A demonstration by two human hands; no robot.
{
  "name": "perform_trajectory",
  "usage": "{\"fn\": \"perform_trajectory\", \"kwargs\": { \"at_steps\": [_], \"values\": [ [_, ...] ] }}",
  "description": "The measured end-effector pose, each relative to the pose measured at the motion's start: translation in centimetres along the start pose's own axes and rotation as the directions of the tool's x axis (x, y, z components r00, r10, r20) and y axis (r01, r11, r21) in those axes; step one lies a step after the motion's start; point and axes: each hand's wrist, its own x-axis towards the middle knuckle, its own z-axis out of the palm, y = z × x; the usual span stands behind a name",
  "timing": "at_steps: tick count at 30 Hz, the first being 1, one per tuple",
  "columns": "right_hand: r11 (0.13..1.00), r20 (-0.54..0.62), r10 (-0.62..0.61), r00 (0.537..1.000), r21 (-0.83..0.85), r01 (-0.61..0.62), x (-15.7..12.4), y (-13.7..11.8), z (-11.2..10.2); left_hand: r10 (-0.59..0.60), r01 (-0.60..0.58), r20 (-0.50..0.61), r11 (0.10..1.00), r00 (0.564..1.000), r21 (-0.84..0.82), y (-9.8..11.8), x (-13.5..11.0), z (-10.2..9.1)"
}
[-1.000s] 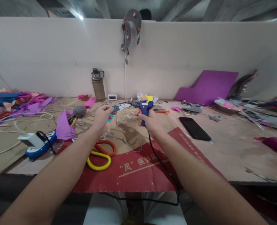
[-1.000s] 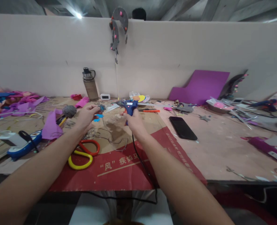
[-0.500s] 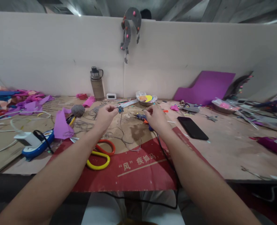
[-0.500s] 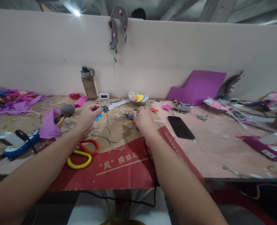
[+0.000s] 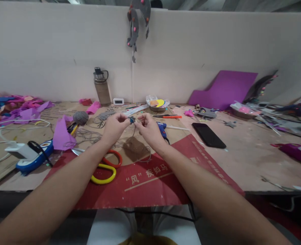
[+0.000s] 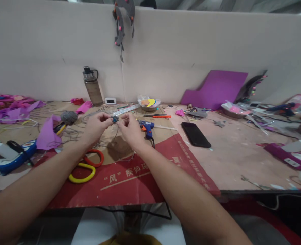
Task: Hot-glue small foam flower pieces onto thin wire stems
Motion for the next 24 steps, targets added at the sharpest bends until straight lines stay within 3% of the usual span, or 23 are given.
{"fn": "perform_trajectory", "kwargs": {
  "at_steps": [3,6,10,13,15,17,20,24],
  "values": [
    [0.956,-0.017,-0.158,0.987,-0.254,0.149,0.0,-0.4,-0.9,-0.070,0.073,0.033,0.992,0.997,-0.101,0.2,-0.1,0.3],
    [0.947,-0.048,-0.173,0.984,-0.281,0.153,-0.1,-0.6,-0.9,-0.124,0.131,0.048,0.978,0.991,-0.165,0.6,-0.3,0.5],
    [0.998,-0.091,0.013,0.996,0.059,-0.008,-0.2,-0.4,0.3,-0.123,0.123,0.012,0.986,0.992,-0.109,1.3,-0.4,0.4],
    [0.908,0.036,0.233,0.972,0.349,-0.230,-0.3,-0.4,1.1,-0.083,0.082,-0.018,0.996,0.996,-0.029,1.6,-0.5,0.2],
    [0.862,0.100,0.298,0.949,0.400,-0.312,-0.4,-0.4,1.3,-0.062,0.062,-0.030,0.998,0.998,-0.001,1.7,-0.6,0.1],
    [0.905,0.059,0.283,0.957,0.315,-0.287,-0.4,-0.4,1.1,-0.060,0.059,-0.026,0.998,0.998,-0.010,1.7,-0.6,0.1],
    [0.991,-0.049,0.124,0.991,0.062,-0.121,-0.3,-0.4,0.4,-0.070,0.072,0.034,0.996,0.997,-0.057,1.5,-0.6,0.1],
    [0.985,-0.073,-0.076,0.994,-0.160,0.064,-0.3,-1.0,-0.5,-0.077,0.092,0.106,0.985,0.991,-0.147,1.3,-0.6,0.4]
  ]
}}
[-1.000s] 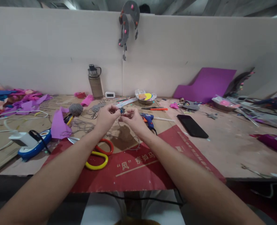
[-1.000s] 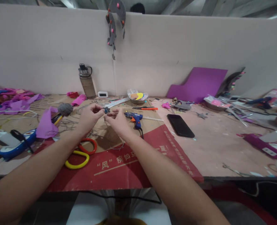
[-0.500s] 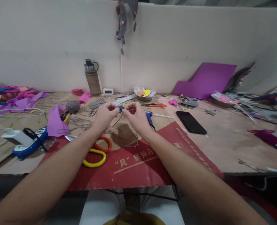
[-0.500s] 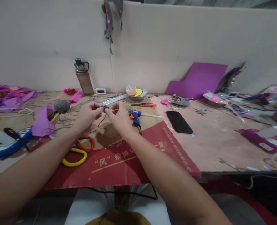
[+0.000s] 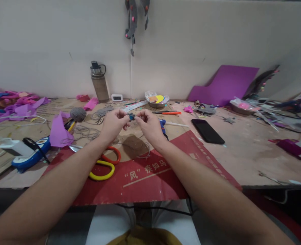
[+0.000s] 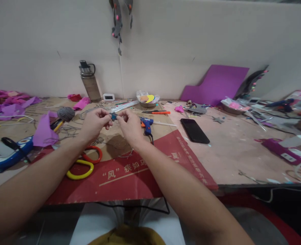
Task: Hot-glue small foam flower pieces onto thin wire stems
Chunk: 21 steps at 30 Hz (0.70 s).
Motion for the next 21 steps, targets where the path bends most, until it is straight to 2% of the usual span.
{"fn": "perform_trajectory", "kwargs": {
  "at_steps": [5,10,21],
  "values": [
    [0.991,-0.042,-0.088,0.995,-0.101,0.083,-0.1,-0.6,-0.5,-0.057,0.065,0.060,0.988,0.997,-0.141,0.0,0.0,0.3],
    [0.989,-0.067,-0.092,0.993,-0.120,0.084,-0.1,-0.4,-0.5,-0.071,0.084,0.082,0.981,0.994,-0.176,0.3,-0.2,0.4],
    [0.988,-0.111,-0.099,0.989,-0.131,0.085,0.1,-0.1,-0.4,-0.060,0.075,0.144,0.992,0.988,-0.100,1.0,-0.6,0.4]
  ]
}}
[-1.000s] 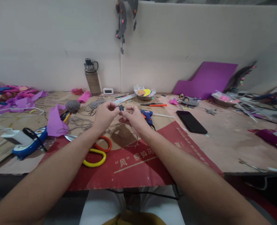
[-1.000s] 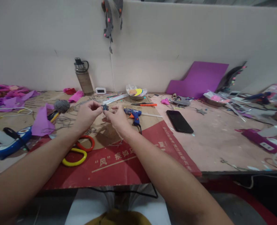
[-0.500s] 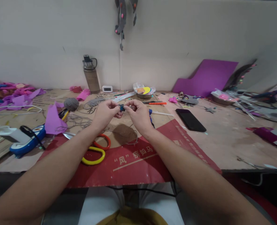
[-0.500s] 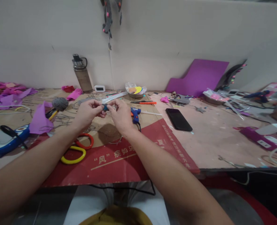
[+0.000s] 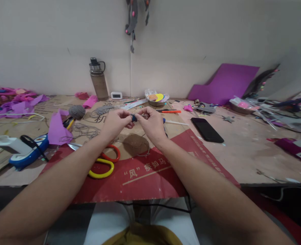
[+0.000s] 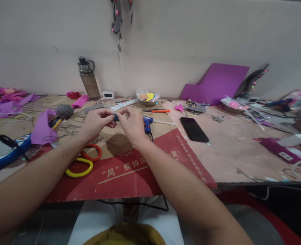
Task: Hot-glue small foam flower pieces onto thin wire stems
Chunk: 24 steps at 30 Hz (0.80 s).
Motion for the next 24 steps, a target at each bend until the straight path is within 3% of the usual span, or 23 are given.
{"fn": "perform_trajectory", "kwargs": {
  "at_steps": [8,18,24],
  "values": [
    [0.997,-0.012,-0.016,1.000,-0.075,0.015,-0.13,-0.46,-0.26,0.083,-0.088,0.049,0.991,0.995,0.099,-0.26,0.22,-0.23],
    [0.993,-0.013,-0.063,0.998,-0.099,0.062,-0.25,-0.54,-0.44,0.117,-0.120,0.166,0.993,0.979,0.009,-0.40,0.32,-0.71],
    [0.992,0.008,-0.064,0.998,-0.110,0.065,-0.24,-0.27,-0.36,0.074,-0.081,0.128,0.995,0.989,0.051,-0.84,0.33,-0.62]
  ]
}}
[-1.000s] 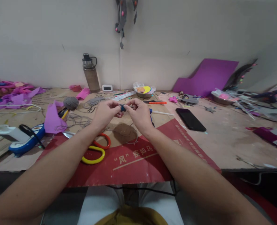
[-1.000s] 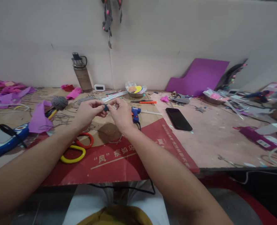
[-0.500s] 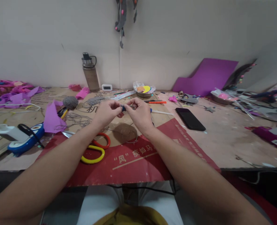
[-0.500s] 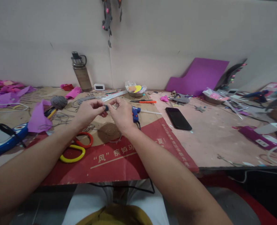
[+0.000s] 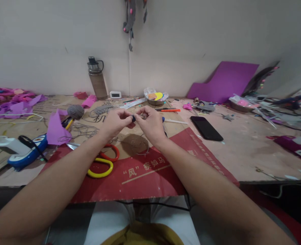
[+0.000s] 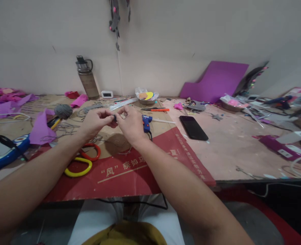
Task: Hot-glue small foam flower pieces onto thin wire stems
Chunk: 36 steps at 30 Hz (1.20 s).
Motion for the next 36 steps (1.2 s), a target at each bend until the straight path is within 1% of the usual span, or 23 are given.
{"fn": "perform_trajectory", "kwargs": {
  "at_steps": [3,9,14,20,27,29,33,36],
  "values": [
    [1.000,0.011,-0.017,1.000,0.004,0.016,-0.08,0.03,0.07,-0.030,0.030,-0.019,0.999,0.999,-0.022,0.11,-0.11,0.17],
    [0.998,0.048,-0.059,0.997,0.012,0.059,-0.08,-0.23,-0.12,-0.070,0.062,-0.060,0.990,0.996,-0.124,0.38,-0.19,0.36],
    [0.994,0.058,-0.110,0.992,-0.008,0.111,-0.29,-0.29,-0.20,-0.082,0.057,-0.117,0.978,0.990,-0.202,-0.08,0.14,0.12],
    [0.990,0.111,-0.133,0.985,-0.027,0.137,-0.54,-0.16,-0.02,-0.135,0.095,-0.132,0.957,0.982,-0.276,-0.41,0.44,0.03],
    [0.982,0.118,-0.172,0.978,-0.061,0.180,-0.53,-0.09,-0.20,-0.154,0.104,-0.137,0.943,0.978,-0.315,-0.43,0.52,0.09],
    [0.987,0.116,-0.145,0.983,-0.047,0.151,-0.48,-0.06,-0.18,-0.155,0.105,-0.135,0.941,0.979,-0.321,-0.51,0.56,0.09],
    [1.000,0.084,-0.029,0.996,0.008,0.028,-0.38,-0.16,-0.06,-0.148,0.097,-0.144,0.946,0.978,-0.310,-0.55,0.58,0.16],
    [0.999,0.068,0.024,0.997,0.023,-0.026,-0.32,-0.41,-0.09,-0.142,0.096,-0.143,0.952,0.979,-0.289,-0.41,0.48,0.25]
  ]
}}
